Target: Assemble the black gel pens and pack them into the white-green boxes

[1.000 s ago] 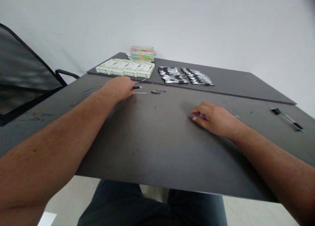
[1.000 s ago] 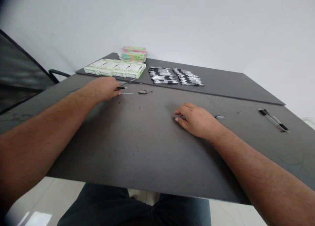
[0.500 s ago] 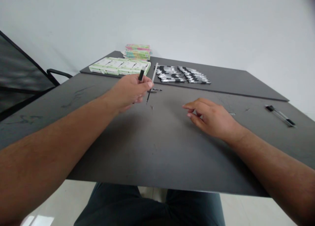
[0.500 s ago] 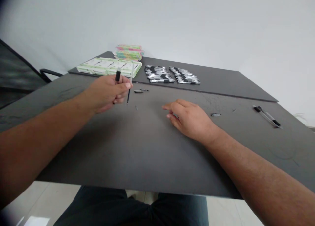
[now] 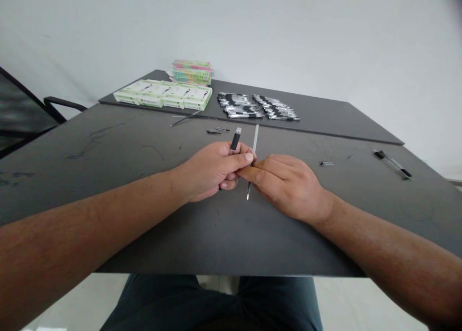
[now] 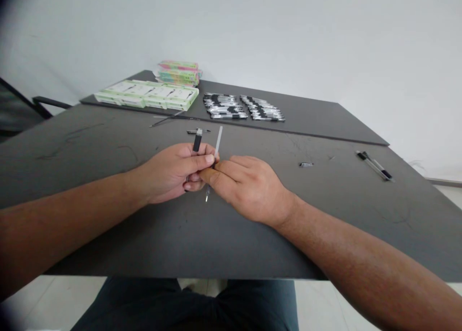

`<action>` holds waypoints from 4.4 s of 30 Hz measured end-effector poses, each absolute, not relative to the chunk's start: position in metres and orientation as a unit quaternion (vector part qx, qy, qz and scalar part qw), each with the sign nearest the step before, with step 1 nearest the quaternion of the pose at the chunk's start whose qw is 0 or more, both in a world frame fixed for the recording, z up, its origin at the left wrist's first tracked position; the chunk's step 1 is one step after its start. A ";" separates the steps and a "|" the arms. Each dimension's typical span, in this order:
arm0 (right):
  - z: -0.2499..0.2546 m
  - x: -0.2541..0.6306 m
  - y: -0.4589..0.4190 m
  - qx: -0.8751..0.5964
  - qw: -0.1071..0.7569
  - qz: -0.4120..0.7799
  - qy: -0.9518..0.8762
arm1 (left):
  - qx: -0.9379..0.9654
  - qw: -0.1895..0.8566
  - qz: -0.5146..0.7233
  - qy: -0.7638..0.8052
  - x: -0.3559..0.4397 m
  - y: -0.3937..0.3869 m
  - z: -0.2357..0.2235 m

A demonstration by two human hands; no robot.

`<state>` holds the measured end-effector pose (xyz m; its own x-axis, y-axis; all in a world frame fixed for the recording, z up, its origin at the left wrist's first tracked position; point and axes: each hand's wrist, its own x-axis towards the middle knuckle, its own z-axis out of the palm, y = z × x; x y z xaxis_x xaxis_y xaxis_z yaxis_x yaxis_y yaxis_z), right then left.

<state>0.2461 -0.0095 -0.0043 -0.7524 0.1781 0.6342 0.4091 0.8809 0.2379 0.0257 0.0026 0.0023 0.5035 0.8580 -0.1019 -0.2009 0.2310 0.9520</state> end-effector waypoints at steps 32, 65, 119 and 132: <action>0.018 0.274 -0.023 -0.347 0.615 0.215 -0.675 | 0.890 0.238 0.270 0.280 0.004 0.015 -0.010; -0.007 0.267 -0.021 -0.339 0.486 0.238 -0.769 | 0.892 0.248 0.270 0.264 0.007 0.016 -0.009; 0.040 0.506 0.079 -0.843 0.050 0.032 -0.534 | 0.777 0.174 0.337 0.503 -0.007 0.026 0.005; 0.002 0.511 0.104 -0.830 -0.042 0.139 -0.539 | 0.784 0.169 0.317 0.506 -0.006 0.025 0.004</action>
<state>0.5111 0.1039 0.0016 0.3802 0.8826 -0.2764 0.9062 -0.4153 -0.0797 -0.0063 0.0254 0.0043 0.2872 0.9009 0.3254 0.6870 -0.4305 0.5854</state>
